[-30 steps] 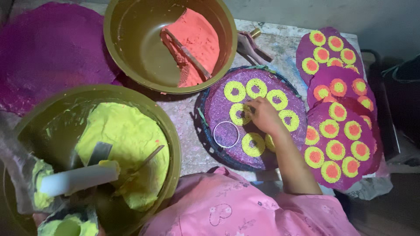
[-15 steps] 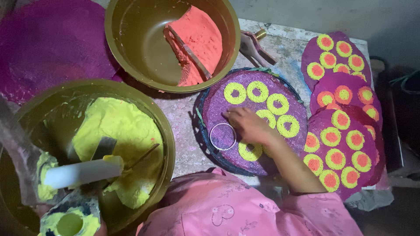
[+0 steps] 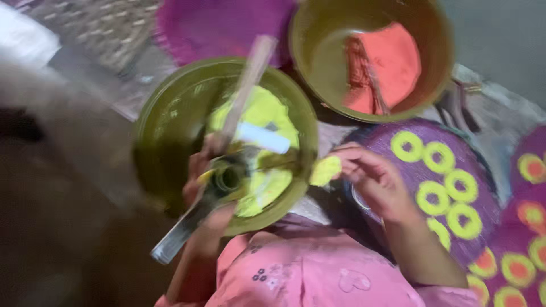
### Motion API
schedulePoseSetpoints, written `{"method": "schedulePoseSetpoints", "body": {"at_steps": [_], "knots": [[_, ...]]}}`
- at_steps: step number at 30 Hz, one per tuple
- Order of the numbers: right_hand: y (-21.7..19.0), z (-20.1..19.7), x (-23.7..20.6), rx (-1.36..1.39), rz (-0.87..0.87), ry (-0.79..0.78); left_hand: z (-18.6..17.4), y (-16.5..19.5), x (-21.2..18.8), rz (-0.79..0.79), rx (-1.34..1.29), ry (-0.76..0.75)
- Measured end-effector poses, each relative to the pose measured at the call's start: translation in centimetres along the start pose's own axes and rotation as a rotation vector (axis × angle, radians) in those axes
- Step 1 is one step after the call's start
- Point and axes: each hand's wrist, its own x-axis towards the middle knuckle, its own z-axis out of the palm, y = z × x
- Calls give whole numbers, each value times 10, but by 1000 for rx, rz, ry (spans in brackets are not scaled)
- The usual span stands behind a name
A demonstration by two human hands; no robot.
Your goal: The person uses a manual press to form yellow and pink dough into ring shapes on a purple glittery mat. They repeatedly load dough into the press, close it, and release the formed rings onto the mat, then reload with the next color.
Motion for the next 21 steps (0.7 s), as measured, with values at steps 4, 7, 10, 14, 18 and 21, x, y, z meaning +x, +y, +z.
{"method": "schedulePoseSetpoints", "body": {"at_steps": [4, 7, 10, 14, 18, 21], "knots": [[29, 88, 52, -645, -180, -219, -16, -4, -13, -34, 1674, -123], [31, 88, 86, -1117, -494, -334, -9, -13, 4, -666, 1492, 54], [44, 64, 109, -1097, -212, -311, -44, -3, 27, 167, 1740, -29], [96, 50, 139, -1484, 240, -591, -90, 1, 25, 317, 1467, 159], [119, 40, 152, -1375, 264, -690, -109, -13, 28, 257, 1434, 178], [122, 37, 160, -1474, 371, -688, -113, -19, 33, 274, 1495, 163]]}}
